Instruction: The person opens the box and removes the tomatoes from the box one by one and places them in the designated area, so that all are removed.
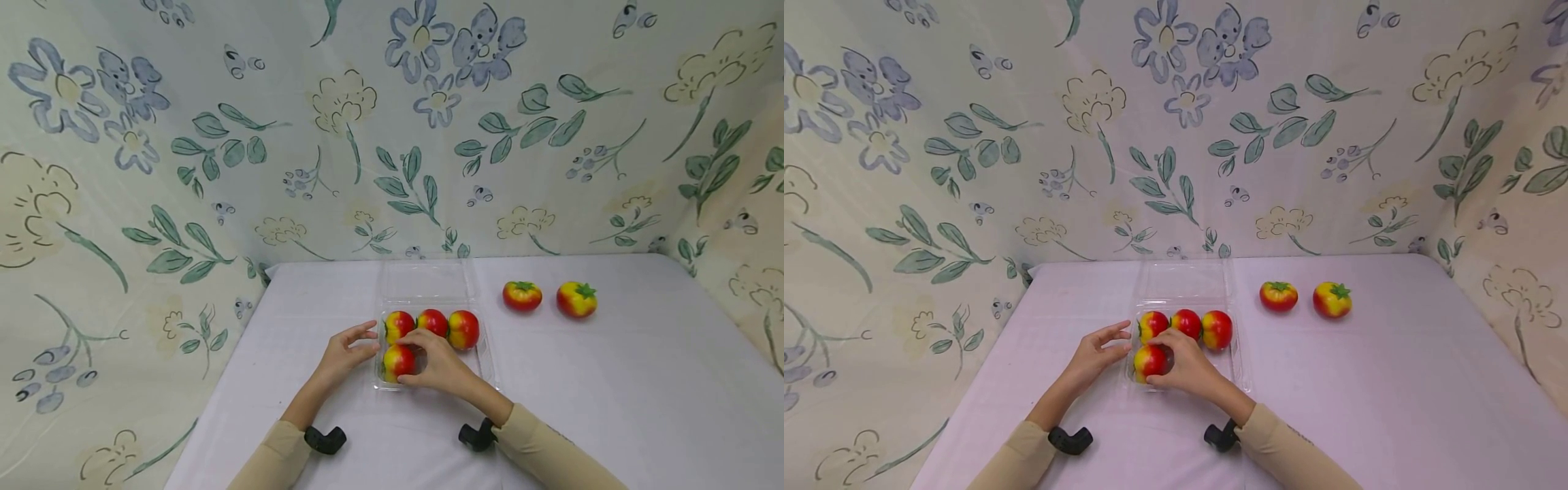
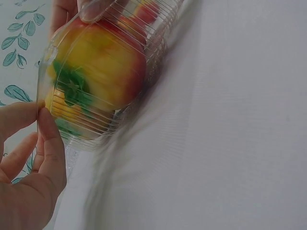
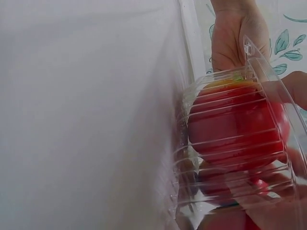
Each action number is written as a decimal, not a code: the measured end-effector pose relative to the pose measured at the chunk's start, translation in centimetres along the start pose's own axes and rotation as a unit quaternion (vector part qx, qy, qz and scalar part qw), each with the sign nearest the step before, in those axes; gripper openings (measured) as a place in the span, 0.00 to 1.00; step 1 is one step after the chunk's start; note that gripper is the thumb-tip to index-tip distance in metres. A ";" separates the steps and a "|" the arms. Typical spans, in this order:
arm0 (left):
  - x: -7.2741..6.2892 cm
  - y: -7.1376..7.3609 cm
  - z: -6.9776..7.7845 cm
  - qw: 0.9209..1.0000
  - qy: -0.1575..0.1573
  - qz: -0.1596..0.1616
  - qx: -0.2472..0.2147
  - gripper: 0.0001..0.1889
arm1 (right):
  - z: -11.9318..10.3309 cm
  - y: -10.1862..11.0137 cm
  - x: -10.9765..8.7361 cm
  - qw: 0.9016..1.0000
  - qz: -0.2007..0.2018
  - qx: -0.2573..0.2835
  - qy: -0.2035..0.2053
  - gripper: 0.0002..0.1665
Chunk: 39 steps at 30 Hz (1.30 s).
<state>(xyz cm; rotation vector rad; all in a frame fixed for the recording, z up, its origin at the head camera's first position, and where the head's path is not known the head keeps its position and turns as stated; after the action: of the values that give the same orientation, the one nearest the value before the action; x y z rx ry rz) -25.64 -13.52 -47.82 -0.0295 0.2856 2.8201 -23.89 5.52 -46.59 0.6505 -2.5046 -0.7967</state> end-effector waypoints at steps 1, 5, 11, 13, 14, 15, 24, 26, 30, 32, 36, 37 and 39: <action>0.0 0.0 -0.1 1.000 0.001 0.000 0.000 0.26 | 0.0 0.0 0.0 1.000 -0.001 0.002 -0.001 0.33; 0.1 0.0 -0.3 1.000 0.002 -0.001 -0.002 0.26 | 0.0 0.0 -0.1 1.000 -0.002 0.007 -0.002 0.33; 0.0 0.0 -0.3 1.000 0.005 0.001 0.001 0.26 | -0.1 0.3 -0.2 1.000 0.002 0.019 0.010 0.33; 0.0 0.0 -0.3 1.000 0.006 0.001 0.003 0.26 | -0.2 0.3 -0.2 1.000 0.003 0.024 0.011 0.33; 0.0 0.1 -0.2 1.000 0.006 0.002 0.004 0.26 | -0.1 0.3 -0.3 1.000 0.004 0.026 0.012 0.33; 0.0 0.1 -0.2 1.000 0.006 0.002 0.004 0.26 | -0.1 0.4 -0.3 1.000 0.004 0.028 0.011 0.33; 0.1 0.1 -0.1 1.000 0.008 -0.003 0.005 0.27 | 0.0 0.6 -0.4 0.999 0.016 0.048 0.013 0.33; 0.1 0.1 -0.1 1.000 0.006 -0.004 0.006 0.27 | 0.0 0.6 -0.4 0.998 0.019 0.050 0.013 0.33; 0.1 0.1 -0.2 1.000 0.007 -0.004 0.008 0.27 | 0.2 0.8 -0.5 0.998 0.022 0.055 0.009 0.33; 0.1 0.1 -0.2 1.000 0.007 -0.003 0.008 0.27 | 0.3 0.8 -0.5 0.998 0.022 0.060 0.003 0.33; 0.1 0.1 -0.2 1.000 0.006 -0.004 0.002 0.27 | 0.5 1.0 -0.6 0.997 0.021 0.074 -0.011 0.34; 0.2 0.1 -0.2 1.000 0.006 -0.004 0.001 0.27 | 0.5 1.0 -0.7 0.997 0.021 0.078 -0.015 0.34; 0.1 0.1 -0.1 1.000 0.005 -0.003 -0.002 0.27 | 0.6 1.1 -0.8 0.996 0.022 0.083 -0.018 0.34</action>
<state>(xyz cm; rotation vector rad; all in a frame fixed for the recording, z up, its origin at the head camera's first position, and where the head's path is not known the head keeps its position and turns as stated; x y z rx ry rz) -25.79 -13.59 -47.88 -0.0445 0.2828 2.8161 -23.92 7.00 -46.48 0.6398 -2.6279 -0.5929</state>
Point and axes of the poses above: each hand's wrist, its own x-axis towards the middle knuckle, its own y-axis out of the back of the hand, z = x × y, the point moved 6 cm from there along x, towards the middle knuckle, and after that the axes turned 4 degrees about -z, right-handed, at the moved point
